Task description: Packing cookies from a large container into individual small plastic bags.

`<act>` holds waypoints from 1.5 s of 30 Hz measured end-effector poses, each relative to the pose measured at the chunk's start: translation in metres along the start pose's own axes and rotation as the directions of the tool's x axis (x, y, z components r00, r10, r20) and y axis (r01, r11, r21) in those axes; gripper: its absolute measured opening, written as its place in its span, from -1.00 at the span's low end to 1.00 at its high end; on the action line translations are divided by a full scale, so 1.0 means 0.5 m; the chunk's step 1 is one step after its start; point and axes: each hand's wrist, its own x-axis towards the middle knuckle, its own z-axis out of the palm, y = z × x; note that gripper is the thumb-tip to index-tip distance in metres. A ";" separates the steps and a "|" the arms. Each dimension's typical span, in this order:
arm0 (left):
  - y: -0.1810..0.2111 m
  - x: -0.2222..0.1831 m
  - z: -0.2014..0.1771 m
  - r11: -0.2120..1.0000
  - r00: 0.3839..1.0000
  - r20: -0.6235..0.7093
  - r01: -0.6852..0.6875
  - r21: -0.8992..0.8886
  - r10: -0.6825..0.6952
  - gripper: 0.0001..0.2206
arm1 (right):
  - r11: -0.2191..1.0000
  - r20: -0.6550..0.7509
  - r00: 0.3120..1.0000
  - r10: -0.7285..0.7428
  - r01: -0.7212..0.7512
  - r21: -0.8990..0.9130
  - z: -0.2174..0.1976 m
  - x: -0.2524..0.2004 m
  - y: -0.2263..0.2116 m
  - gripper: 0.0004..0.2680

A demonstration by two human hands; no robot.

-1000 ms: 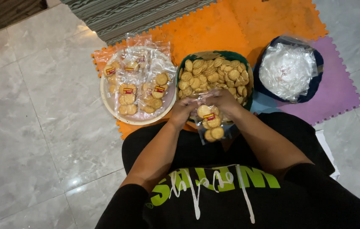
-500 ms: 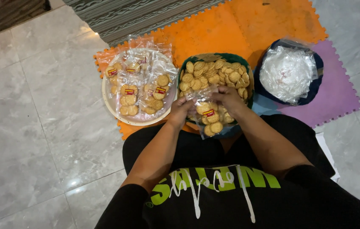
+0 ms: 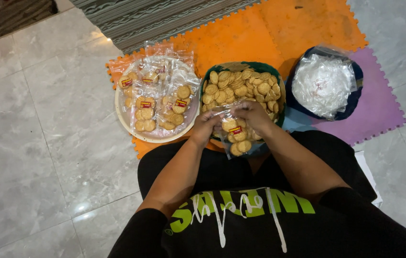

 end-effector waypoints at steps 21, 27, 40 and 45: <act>-0.019 -0.005 0.012 0.999 0.999 0.048 -0.011 0.043 0.009 -0.77 | 0.997 0.052 0.998 -0.030 0.033 -0.072 0.001 -0.002 0.008 -0.89; -0.011 0.011 0.005 1.000 1.000 0.005 0.000 0.022 0.000 -0.76 | 0.997 -0.017 0.999 -0.033 0.032 -0.064 0.000 0.002 -0.013 -0.90; 0.018 -0.005 0.011 0.978 0.996 -0.079 0.028 -0.208 -0.045 -0.85 | 0.996 -0.090 0.996 0.006 0.002 0.085 0.013 -0.005 -0.032 -0.97; 0.011 -0.011 0.008 0.975 0.997 -0.017 0.065 -0.214 -0.071 -0.85 | 0.997 -0.017 1.000 0.026 -0.025 0.070 0.025 -0.038 -0.066 -0.92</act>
